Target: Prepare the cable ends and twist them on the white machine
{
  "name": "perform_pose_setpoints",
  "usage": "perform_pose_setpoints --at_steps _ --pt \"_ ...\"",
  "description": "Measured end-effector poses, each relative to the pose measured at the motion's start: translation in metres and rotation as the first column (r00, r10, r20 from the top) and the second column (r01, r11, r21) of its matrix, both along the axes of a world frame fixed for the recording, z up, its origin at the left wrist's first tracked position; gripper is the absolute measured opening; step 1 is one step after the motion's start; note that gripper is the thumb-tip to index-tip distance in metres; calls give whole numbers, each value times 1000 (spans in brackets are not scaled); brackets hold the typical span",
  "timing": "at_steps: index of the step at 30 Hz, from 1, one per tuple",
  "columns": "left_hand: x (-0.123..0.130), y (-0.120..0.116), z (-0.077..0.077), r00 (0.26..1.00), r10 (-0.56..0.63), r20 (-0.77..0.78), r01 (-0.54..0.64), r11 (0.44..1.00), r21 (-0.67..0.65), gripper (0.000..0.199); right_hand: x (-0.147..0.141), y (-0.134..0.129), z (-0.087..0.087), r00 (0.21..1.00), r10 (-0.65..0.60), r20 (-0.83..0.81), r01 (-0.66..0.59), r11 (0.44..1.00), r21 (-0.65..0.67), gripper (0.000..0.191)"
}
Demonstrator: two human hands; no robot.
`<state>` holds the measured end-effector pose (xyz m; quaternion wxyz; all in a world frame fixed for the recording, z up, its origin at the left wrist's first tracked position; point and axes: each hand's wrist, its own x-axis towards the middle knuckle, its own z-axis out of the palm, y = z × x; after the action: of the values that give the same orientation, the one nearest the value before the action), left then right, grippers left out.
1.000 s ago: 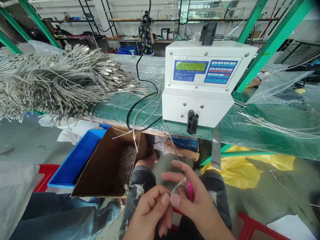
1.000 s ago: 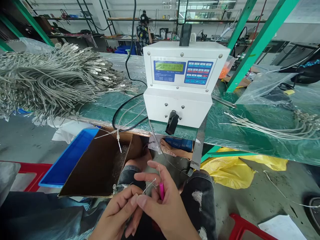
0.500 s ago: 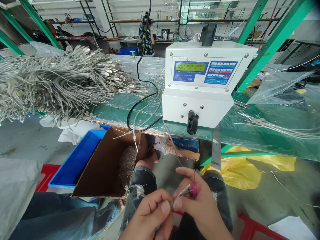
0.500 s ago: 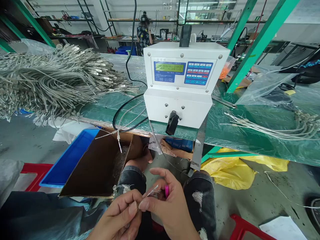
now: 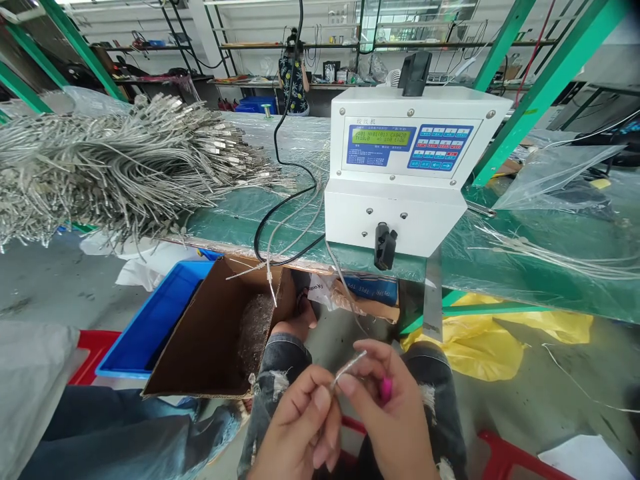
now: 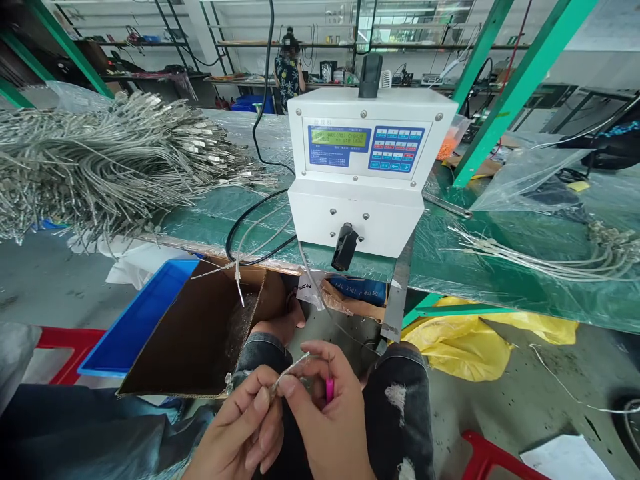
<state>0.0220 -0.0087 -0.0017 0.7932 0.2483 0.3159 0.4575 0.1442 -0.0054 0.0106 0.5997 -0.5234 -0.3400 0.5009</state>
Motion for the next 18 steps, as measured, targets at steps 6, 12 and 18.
perform_pose_setpoints --at_steps 6,12,18 --pt "5 -1 -6 996 87 15 -88 992 87 18 -11 -8 -3 983 -138 124 140 990 -1 35" --pt "8 1 -2 998 42 55 -47 994 95 17 0 2 4 993 -111 -35 108 991 -74 42" --pt "9 -3 -12 999 -42 16 38 981 190 17 -2 3 7 983 -169 -78 162 983 -88 43"
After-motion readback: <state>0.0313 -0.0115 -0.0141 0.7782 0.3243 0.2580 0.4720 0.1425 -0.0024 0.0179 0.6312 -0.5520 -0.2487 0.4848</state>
